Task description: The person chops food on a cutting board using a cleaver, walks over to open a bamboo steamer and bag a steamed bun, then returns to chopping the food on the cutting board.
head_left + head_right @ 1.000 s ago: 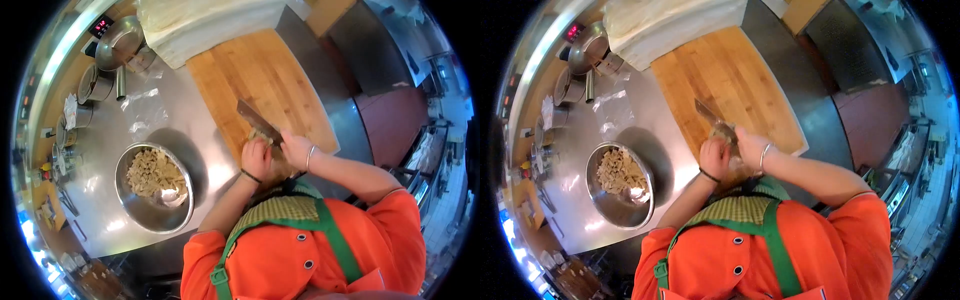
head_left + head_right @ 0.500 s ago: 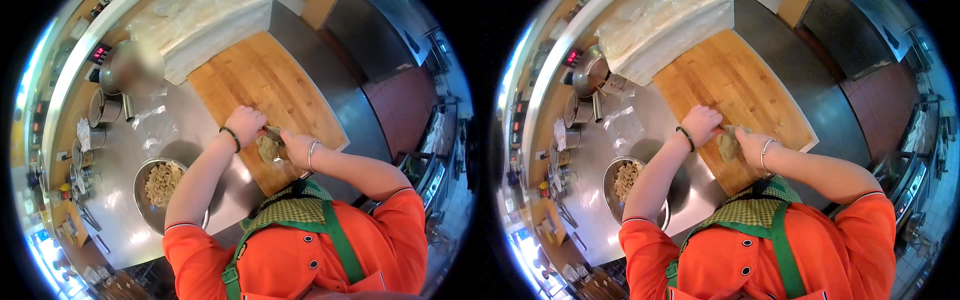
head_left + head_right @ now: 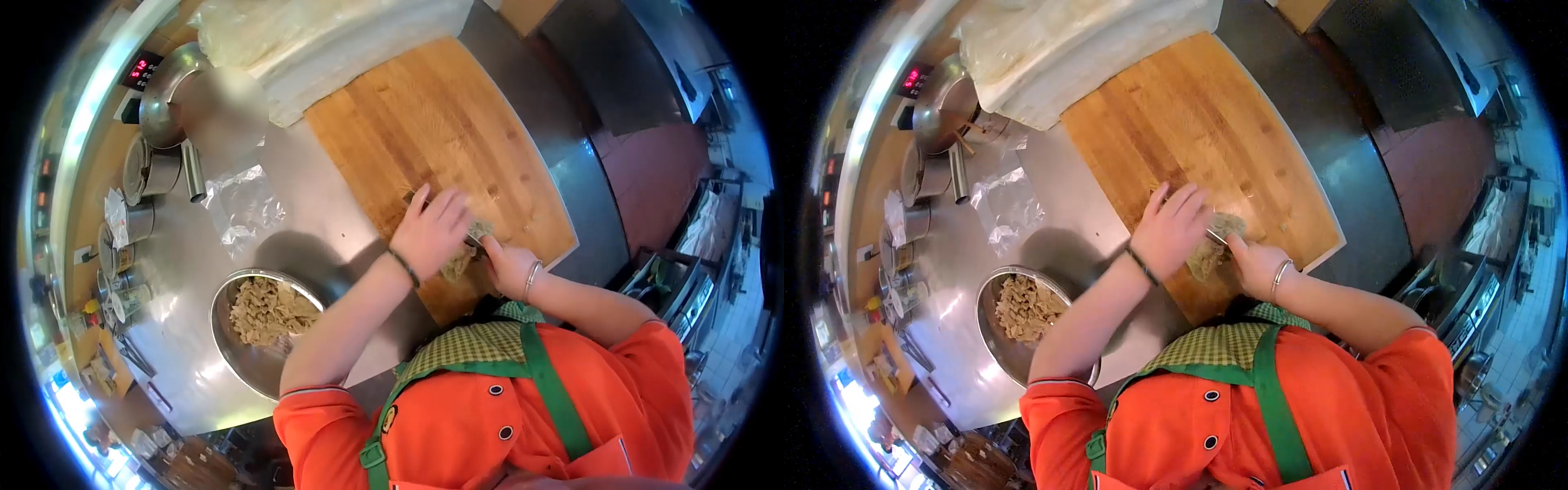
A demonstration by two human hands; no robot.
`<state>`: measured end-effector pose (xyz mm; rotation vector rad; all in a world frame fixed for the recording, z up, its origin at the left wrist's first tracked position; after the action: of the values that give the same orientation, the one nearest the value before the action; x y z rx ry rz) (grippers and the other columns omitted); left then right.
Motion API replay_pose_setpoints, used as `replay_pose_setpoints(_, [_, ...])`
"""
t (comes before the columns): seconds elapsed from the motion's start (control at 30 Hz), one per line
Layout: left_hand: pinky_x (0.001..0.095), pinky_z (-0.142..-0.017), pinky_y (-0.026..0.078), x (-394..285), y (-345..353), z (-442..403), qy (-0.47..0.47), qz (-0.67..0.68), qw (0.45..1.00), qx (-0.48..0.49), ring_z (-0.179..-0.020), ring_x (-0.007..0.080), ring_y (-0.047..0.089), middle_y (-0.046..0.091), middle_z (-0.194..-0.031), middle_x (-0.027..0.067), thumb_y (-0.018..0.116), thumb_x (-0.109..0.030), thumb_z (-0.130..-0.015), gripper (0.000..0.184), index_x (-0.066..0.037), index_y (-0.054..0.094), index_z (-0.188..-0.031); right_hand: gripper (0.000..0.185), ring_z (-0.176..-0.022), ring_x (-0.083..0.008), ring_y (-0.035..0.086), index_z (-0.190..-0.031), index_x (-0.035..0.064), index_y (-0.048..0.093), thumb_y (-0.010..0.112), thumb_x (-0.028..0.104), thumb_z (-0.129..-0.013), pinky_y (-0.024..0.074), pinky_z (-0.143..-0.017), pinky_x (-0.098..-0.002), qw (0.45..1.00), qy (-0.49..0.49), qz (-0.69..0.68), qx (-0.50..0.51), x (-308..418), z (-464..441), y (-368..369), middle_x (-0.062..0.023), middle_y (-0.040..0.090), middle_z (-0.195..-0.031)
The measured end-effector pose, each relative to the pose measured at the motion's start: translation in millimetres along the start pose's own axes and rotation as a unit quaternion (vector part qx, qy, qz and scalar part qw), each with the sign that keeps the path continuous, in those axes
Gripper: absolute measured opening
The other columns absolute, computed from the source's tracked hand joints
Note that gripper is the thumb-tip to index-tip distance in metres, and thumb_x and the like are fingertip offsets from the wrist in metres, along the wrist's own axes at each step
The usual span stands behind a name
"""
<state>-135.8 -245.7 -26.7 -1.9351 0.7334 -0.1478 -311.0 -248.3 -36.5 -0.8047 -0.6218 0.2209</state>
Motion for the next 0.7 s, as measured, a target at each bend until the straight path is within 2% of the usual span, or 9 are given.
replay_pose_setpoints(0.03, [0.0387,-0.079,0.041,-11.5,-11.5,5.1,-0.030,0.052,0.998,-0.034,-0.090,0.0278,0.050,0.050,-0.102,0.0120,0.056,-0.016,-0.070,0.031,-0.006,0.054,-0.099,0.029,-0.067,-0.0388,0.057,-0.105,0.0031,0.035,0.046,0.013,-0.080,0.0445,-0.058,-0.0465,1.000,-0.004,0.002,-0.005,-6.5,-4.6,-2.2,-0.0226,0.057,-0.075])
replay_pose_setpoints(0.07, [0.0387,-0.079,0.041,-26.1,-14.9,11.5,-0.027,0.051,0.998,-0.030,-0.090,0.0278,0.050,0.050,-0.102,0.0120,0.056,-0.016,-0.070,0.031,-0.006,0.054,-0.099,0.030,-0.066,-0.0395,0.056,-0.106,0.0025,0.034,0.046,0.015,-0.081,0.0434,-0.057,-0.0471,0.999,-0.008,-0.036,-0.030,-12.0,-6.6,-1.8,-0.0228,0.057,-0.071])
replay_pose_setpoints(0.13, [0.0406,-0.077,0.042,-50.6,-9.0,24.2,-0.254,0.140,0.956,0.042,-0.088,0.0289,0.049,0.049,-0.100,0.0132,0.064,-0.020,-0.066,0.041,-0.004,0.051,-0.102,0.031,-0.064,-0.0402,0.055,-0.106,0.0020,0.033,0.046,0.016,-0.082,0.0424,-0.057,-0.0477,0.995,-0.012,-0.080,-0.053,-17.3,-5.4,4.9,-0.0230,0.056,-0.067])
replay_pose_setpoints(0.27, [0.0404,-0.073,0.043,-60.7,27.1,45.0,-0.286,0.127,0.950,0.021,-0.085,0.0332,0.049,0.047,-0.102,0.0172,0.067,-0.015,-0.066,0.042,-0.003,0.052,-0.104,0.030,-0.063,-0.0423,0.053,-0.104,0.0011,0.033,0.046,0.016,-0.082,0.0410,-0.057,-0.0484,0.988,-0.053,-0.108,-0.098,-20.1,-2.6,5.3,-0.0244,0.055,-0.066])
replay_pose_setpoints(0.33, [0.0364,-0.072,0.044,-62.8,25.3,57.5,-0.285,0.154,0.946,0.000,-0.083,0.0283,0.050,0.046,-0.098,0.0144,0.065,-0.008,-0.068,0.039,-0.002,0.049,-0.103,0.028,-0.063,-0.0428,0.052,-0.103,0.0010,0.033,0.046,0.016,-0.083,0.0410,-0.057,-0.0483,0.983,-0.063,-0.127,-0.112,-21.2,6.1,2.4,-0.0245,0.054,-0.065])
replay_pose_setpoints(0.43, [0.0268,-0.070,0.043,-62.2,49.2,103.2,-0.501,0.396,0.764,-0.094,-0.085,0.0214,0.049,0.042,-0.103,0.0124,0.064,-0.003,-0.072,0.032,-0.003,0.043,-0.096,0.026,-0.062,-0.0429,0.053,-0.101,0.0009,0.033,0.045,0.016,-0.083,0.0410,-0.056,-0.0482,0.970,-0.056,-0.178,-0.156,-12.6,26.4,-10.3,-0.0246,0.054,-0.064])
replay_pose_setpoints(0.53, [0.0279,-0.071,0.045,-80.2,50.9,98.5,-0.453,0.307,0.817,-0.183,-0.091,0.0239,0.048,0.038,-0.108,0.0142,0.063,-0.004,-0.073,0.032,-0.002,0.042,-0.096,0.025,-0.062,-0.0425,0.053,-0.101,0.0014,0.035,0.045,0.016,-0.084,0.0411,-0.055,-0.0485,0.974,-0.056,-0.154,-0.158,-1.0,47.2,-17.7,-0.0242,0.054,-0.064])
replay_pose_setpoints(0.6, [0.0287,-0.071,0.046,-87.3,49.1,91.5,-0.469,0.318,0.802,-0.190,-0.095,0.0251,0.046,0.035,-0.111,0.0158,0.063,-0.003,-0.074,0.032,-0.001,0.041,-0.098,0.025,-0.061,-0.0406,0.054,-0.102,0.0024,0.035,0.044,0.017,-0.084,0.0420,-0.055,-0.0481,0.990,-0.044,-0.089,-0.095,8.4,57.6,-16.7,-0.0234,0.054,-0.063])
replay_pose_setpoints(0.7, [0.0271,-0.069,0.042,-88.4,47.3,81.1,-0.462,0.270,0.811,-0.235,-0.086,0.0193,0.045,0.039,-0.106,0.0130,0.062,-0.001,-0.073,0.033,-0.002,0.042,-0.099,0.023,-0.060,-0.0384,0.056,-0.102,0.0039,0.036,0.043,0.016,-0.084,0.0430,-0.054,-0.0477,0.995,-0.044,-0.028,-0.086,11.0,68.6,-10.5,-0.0210,0.056,-0.063])
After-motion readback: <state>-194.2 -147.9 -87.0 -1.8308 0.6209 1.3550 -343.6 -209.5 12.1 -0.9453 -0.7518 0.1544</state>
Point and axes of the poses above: each hand's wrist, its own z-axis away from the middle knuckle, its own y-axis out of the palm, x = y × z, the point moved 2 cm from there along -z, towards the middle knuckle
